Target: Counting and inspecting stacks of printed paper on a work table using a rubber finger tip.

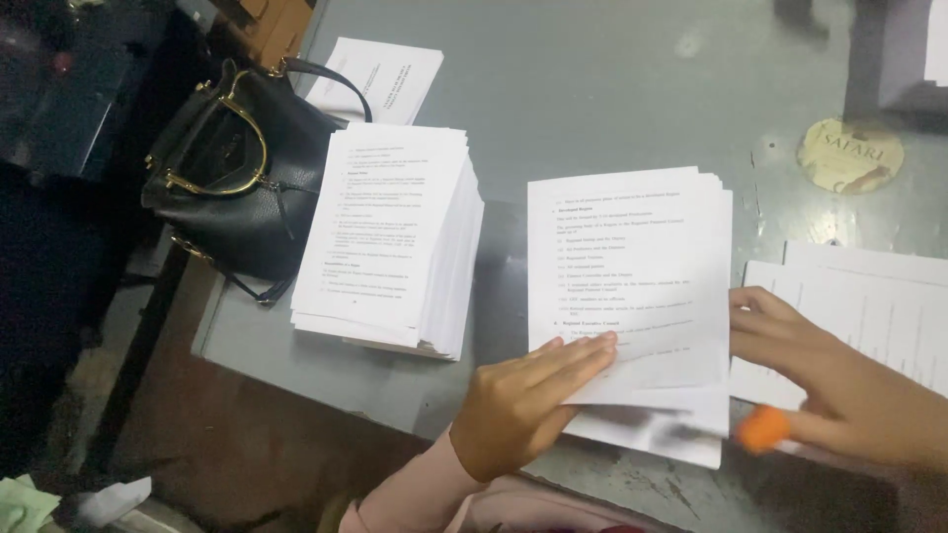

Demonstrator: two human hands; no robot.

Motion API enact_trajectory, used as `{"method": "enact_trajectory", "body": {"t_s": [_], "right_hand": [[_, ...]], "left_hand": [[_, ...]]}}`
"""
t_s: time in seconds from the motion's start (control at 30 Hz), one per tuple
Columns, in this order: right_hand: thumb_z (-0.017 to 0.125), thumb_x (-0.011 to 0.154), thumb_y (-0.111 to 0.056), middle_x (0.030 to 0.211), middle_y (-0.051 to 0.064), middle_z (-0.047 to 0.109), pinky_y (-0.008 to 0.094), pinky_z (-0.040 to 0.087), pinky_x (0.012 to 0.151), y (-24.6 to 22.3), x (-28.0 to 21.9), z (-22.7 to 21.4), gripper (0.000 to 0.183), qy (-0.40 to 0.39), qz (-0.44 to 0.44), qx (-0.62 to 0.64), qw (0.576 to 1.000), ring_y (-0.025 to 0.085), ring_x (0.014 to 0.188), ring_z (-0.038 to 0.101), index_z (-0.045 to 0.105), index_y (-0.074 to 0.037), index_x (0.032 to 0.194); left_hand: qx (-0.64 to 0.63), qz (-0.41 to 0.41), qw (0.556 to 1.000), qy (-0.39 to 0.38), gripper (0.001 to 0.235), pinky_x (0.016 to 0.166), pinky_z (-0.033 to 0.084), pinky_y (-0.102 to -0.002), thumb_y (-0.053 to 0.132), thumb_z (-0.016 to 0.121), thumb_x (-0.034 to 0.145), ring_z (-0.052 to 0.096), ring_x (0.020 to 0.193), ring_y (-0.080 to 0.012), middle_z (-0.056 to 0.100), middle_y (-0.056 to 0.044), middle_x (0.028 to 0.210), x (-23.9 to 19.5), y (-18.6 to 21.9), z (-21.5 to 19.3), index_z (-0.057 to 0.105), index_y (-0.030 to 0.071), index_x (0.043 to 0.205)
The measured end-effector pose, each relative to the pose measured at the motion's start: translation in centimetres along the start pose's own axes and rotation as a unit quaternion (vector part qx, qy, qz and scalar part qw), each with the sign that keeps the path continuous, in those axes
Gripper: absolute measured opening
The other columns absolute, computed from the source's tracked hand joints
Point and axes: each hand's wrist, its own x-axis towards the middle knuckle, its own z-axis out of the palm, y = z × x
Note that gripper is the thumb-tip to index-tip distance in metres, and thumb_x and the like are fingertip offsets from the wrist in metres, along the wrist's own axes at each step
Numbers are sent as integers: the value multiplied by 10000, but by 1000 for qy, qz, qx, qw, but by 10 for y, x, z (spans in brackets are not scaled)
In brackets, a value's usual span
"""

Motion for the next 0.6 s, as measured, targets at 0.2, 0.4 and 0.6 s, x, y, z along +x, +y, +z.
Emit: {"method": "enact_trajectory", "body": {"t_s": [0.2, 0.4, 0.6], "right_hand": [[911, 690, -387, 1313, -125, 720, 359, 494, 996, 29, 4, 23, 572, 91, -84, -87, 989, 202, 1191, 522, 770, -255, 1228], [674, 880, -199, 1150, 52, 708, 444, 478, 985, 41, 8, 33, 207, 167, -179, -155, 957, 334, 1057, 588, 690, -82, 1050], [588, 909, -425, 1322, -18, 709, 394, 520, 944, 19, 0, 16, 462, 101, -57, -41, 992, 222, 1181, 553, 748, -183, 1269]], "left_hand": [[24, 9, 1000, 14, 572, 1111, 577, -427, -91, 525, 837, 683, 1294, -253, 636, -106, 1431, 3, 2, 0, 607, 19, 1392], [24, 10, 1000, -15, 652, 1130, 554, -450, 442, 750, 922, 656, 1319, -240, 604, -118, 1465, 2, 2, -1, 586, 30, 1399], [-11, -3, 1000, -16, 681, 1162, 546, -442, -97, 555, 763, 662, 1328, -261, 594, -101, 1479, 0, 0, -3, 573, 35, 1431]]}}
